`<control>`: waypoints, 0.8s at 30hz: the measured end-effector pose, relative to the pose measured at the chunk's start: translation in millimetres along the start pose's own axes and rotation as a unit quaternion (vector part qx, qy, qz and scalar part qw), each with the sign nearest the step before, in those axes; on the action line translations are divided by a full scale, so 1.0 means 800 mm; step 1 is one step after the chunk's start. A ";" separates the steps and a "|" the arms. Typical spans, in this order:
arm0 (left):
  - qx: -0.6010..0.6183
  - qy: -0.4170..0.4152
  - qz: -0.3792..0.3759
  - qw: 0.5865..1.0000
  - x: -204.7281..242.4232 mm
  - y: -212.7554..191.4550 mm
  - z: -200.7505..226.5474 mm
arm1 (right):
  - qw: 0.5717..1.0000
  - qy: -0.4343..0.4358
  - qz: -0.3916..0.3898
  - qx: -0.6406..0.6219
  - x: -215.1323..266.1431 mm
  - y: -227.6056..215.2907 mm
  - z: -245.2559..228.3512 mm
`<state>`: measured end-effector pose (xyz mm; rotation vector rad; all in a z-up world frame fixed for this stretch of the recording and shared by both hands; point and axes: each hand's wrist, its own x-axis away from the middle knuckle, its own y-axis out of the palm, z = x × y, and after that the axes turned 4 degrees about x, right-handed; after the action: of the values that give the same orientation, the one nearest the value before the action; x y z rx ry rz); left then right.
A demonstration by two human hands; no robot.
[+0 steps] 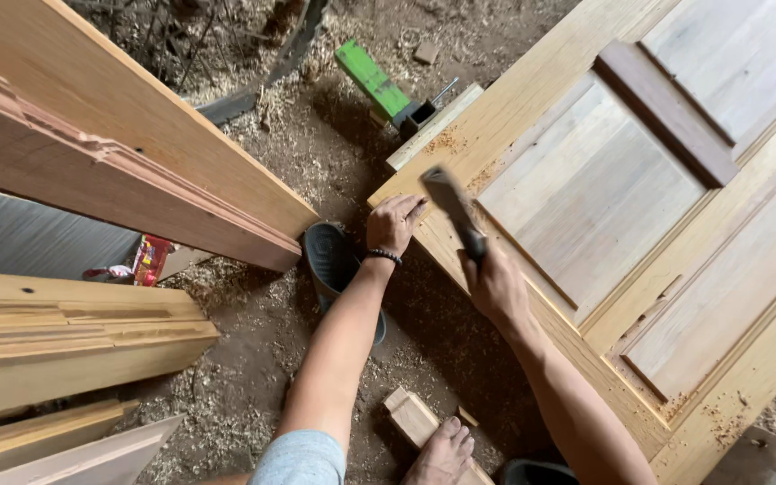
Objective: The person is assembling a wooden door by hammering small wooden pieces into place and using a power drill to secure them. They also use a clamp to hold the door steady during the process.
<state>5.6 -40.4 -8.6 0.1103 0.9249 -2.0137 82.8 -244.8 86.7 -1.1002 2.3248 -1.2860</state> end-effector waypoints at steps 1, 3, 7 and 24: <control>0.003 0.006 0.004 1.000 0.000 0.000 0.005 | 1.000 -0.002 0.007 0.001 -0.008 -0.008 -0.002; -0.030 -0.002 0.001 1.000 -0.004 -0.003 0.008 | 0.984 0.078 -0.148 0.054 -0.028 -0.023 -0.008; 0.048 -0.052 -0.048 0.996 0.006 -0.013 -0.004 | 0.995 0.064 -0.081 0.009 -0.006 -0.082 -0.047; -0.198 -0.288 -0.218 0.911 -0.032 -0.051 -0.035 | 0.984 0.025 -0.015 -0.176 -0.019 -0.093 -0.068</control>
<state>-16.9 8.6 5.2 -0.9424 0.9935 -2.0171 99.9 -224.3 176.3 -1.2200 2.6522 -0.9398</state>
